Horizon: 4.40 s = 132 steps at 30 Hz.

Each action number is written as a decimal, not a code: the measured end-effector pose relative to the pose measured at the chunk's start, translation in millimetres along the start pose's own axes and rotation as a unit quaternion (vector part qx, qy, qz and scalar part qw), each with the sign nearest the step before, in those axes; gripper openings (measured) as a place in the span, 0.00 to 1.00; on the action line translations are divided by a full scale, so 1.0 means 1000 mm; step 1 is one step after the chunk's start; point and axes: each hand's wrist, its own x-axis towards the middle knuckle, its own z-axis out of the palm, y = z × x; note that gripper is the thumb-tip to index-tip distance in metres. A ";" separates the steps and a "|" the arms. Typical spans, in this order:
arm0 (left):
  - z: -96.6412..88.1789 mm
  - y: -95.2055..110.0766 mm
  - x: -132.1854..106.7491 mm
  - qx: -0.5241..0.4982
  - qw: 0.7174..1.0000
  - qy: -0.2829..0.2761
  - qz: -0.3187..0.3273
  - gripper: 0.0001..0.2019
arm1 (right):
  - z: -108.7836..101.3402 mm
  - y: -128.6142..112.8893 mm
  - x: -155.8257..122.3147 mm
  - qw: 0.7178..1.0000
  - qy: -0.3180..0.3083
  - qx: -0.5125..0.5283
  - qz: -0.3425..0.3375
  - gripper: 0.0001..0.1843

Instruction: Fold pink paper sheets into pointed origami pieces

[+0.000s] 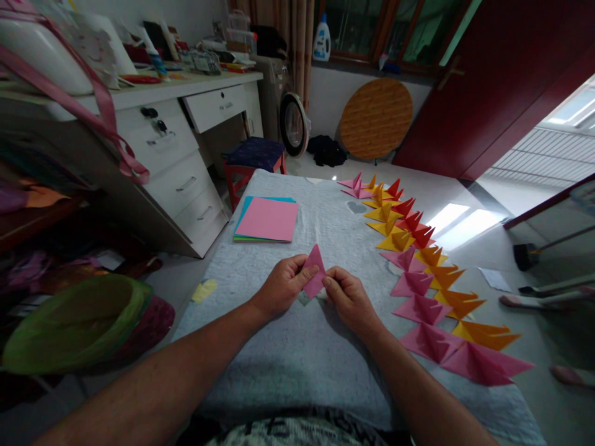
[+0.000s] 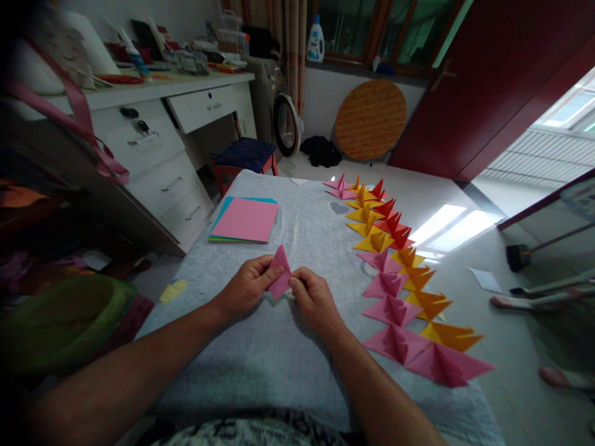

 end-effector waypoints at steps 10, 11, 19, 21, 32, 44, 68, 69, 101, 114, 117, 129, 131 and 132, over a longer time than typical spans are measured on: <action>-0.003 -0.001 0.004 -0.072 0.997 0.012 -0.028 0.14 | 0.000 0.002 0.004 0.992 0.102 0.071 0.020 0.12; -0.002 -0.001 0.004 -0.071 0.997 0.022 -0.026 0.14 | 0.000 0.002 0.004 0.990 0.104 0.091 0.023 0.11; 0.001 0.000 0.000 -0.077 0.997 0.010 -0.016 0.16 | 0.000 0.001 0.005 0.983 0.095 0.150 0.040 0.13; -0.002 0.003 -0.002 -0.041 0.999 0.012 0.010 0.21 | -0.003 0.002 0.006 0.982 0.129 0.131 0.045 0.13; -0.015 0.000 0.001 0.157 0.980 -0.093 0.080 0.21 | -0.007 0.013 0.010 0.974 0.204 0.086 0.045 0.15; -0.021 -0.002 -0.001 -0.086 0.971 -0.207 -0.085 0.37 | -0.008 0.015 0.013 0.982 0.167 0.082 0.028 0.15; -0.010 0.001 -0.005 0.365 0.923 -0.044 0.111 0.12 | -0.009 0.015 0.011 0.988 0.111 -0.103 -0.039 0.06; -0.010 -0.001 -0.005 0.385 0.915 -0.047 0.113 0.11 | -0.010 0.015 0.010 0.982 0.109 -0.142 -0.061 0.08; -0.020 -0.009 0.013 0.246 0.967 -0.044 0.039 0.12 | -0.002 0.016 0.015 0.963 0.098 -0.250 -0.019 0.03; -0.019 -0.016 0.017 0.238 0.971 -0.004 0.022 0.08 | -0.002 0.020 0.015 0.961 0.097 -0.257 -0.040 0.04; -0.016 -0.019 0.019 0.285 0.958 0.015 0.027 0.07 | -0.003 0.022 0.016 0.956 0.096 -0.270 -0.058 0.05; -0.009 -0.018 0.026 0.353 0.933 0.056 0.032 0.07 | 0.002 0.016 0.006 0.923 0.092 -0.344 -0.145 0.14; -0.008 -0.019 0.027 0.365 0.928 0.058 0.036 0.07 | 0.002 0.014 0.006 0.921 0.066 -0.354 -0.149 0.15; -0.008 -0.020 0.028 0.373 0.925 0.059 0.040 0.07 | 0.002 0.013 0.006 0.920 0.054 -0.359 -0.147 0.15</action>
